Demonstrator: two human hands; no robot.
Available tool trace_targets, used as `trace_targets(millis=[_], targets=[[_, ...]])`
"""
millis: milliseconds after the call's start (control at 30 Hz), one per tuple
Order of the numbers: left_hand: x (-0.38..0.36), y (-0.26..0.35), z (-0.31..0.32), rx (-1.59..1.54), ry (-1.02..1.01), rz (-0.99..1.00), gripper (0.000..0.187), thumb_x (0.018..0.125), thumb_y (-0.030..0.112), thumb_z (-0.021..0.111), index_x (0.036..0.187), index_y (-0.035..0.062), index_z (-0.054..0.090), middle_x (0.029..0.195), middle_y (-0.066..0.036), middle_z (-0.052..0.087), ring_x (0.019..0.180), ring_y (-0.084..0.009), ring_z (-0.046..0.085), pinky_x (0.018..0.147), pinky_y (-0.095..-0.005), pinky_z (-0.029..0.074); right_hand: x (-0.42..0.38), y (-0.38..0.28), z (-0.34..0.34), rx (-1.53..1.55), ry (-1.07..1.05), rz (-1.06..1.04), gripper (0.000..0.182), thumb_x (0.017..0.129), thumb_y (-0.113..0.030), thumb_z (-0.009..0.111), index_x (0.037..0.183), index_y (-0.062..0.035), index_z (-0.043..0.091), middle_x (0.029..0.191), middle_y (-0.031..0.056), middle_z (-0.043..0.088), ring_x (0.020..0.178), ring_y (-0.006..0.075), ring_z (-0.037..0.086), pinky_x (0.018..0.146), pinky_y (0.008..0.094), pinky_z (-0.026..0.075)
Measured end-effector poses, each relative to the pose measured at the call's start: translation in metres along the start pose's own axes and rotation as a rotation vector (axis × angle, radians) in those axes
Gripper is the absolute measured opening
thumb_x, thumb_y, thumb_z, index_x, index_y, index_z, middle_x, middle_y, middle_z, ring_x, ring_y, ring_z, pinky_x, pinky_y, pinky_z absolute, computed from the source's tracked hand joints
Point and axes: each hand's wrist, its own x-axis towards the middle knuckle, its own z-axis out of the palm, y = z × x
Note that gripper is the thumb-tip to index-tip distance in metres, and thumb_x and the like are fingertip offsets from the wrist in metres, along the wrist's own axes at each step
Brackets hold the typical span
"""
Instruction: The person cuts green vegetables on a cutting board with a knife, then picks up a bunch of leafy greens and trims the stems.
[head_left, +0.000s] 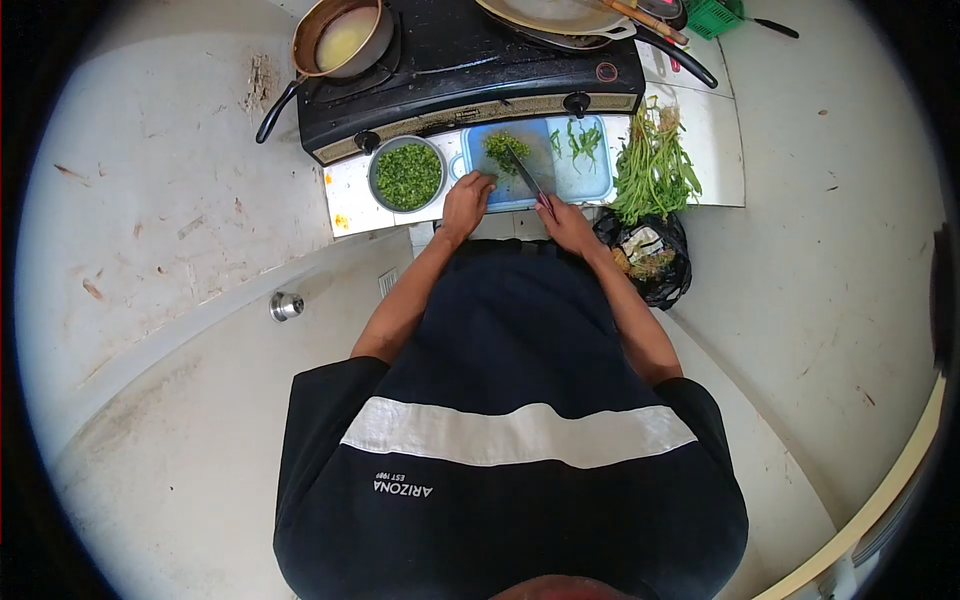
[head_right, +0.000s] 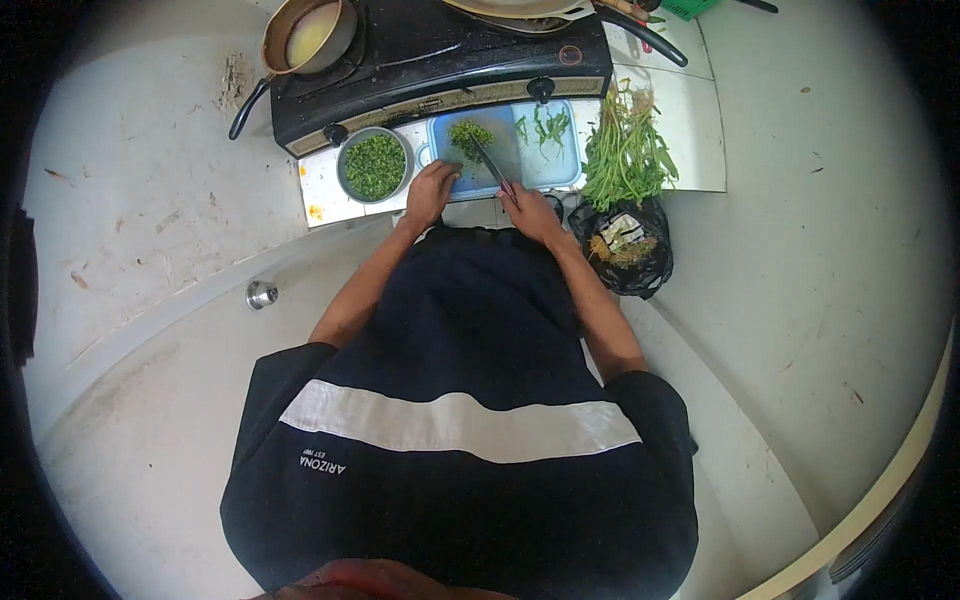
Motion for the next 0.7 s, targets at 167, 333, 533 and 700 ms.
trace_targets(millis=[167,333,533,700], targets=[[0.002,-0.002,-0.005,0.152,-0.031,0.129,0.014,0.095,0.012,0.066,0.105,0.0065,0.074,0.097,-0.010,0.066,0.093,-0.0332,0.062,0.080,-0.0437,0.053,-0.002,-0.006,0.001,-0.017,0.041,-0.002,0.042,0.107,-0.041,0.053,0.108,0.0003,0.060,0.079,0.0292,0.067,0.081,0.0514,0.065,0.073,0.0592,0.048],[0.004,-0.006,-0.008,0.116,-0.044,0.169,0.014,0.093,0.008,0.068,0.105,0.0046,0.074,0.095,-0.011,0.065,0.092,-0.0331,0.060,0.080,-0.0442,0.052,0.000,-0.005,0.002,0.002,0.016,-0.009,0.041,0.106,-0.040,0.054,0.104,0.0002,0.061,0.079,0.0284,0.067,0.080,0.0502,0.066,0.072,0.0576,0.048],[0.006,-0.007,-0.010,0.106,-0.019,0.193,0.016,0.092,0.008,0.067,0.107,0.0059,0.074,0.096,-0.010,0.063,0.091,-0.0321,0.059,0.082,-0.0434,0.051,0.005,0.001,0.003,-0.017,0.013,0.008,0.041,0.106,-0.041,0.054,0.105,-0.0007,0.061,0.078,0.0280,0.067,0.078,0.0509,0.065,0.071,0.0584,0.048],[0.009,-0.008,-0.012,0.104,-0.048,0.197,0.013,0.091,0.007,0.069,0.103,0.0028,0.073,0.096,-0.012,0.064,0.094,-0.0342,0.060,0.083,-0.0455,0.051,0.008,0.004,0.003,-0.039,0.026,-0.027,0.040,0.107,-0.041,0.054,0.103,-0.0017,0.060,0.071,0.0235,0.065,0.071,0.0451,0.066,0.067,0.0544,0.048]])
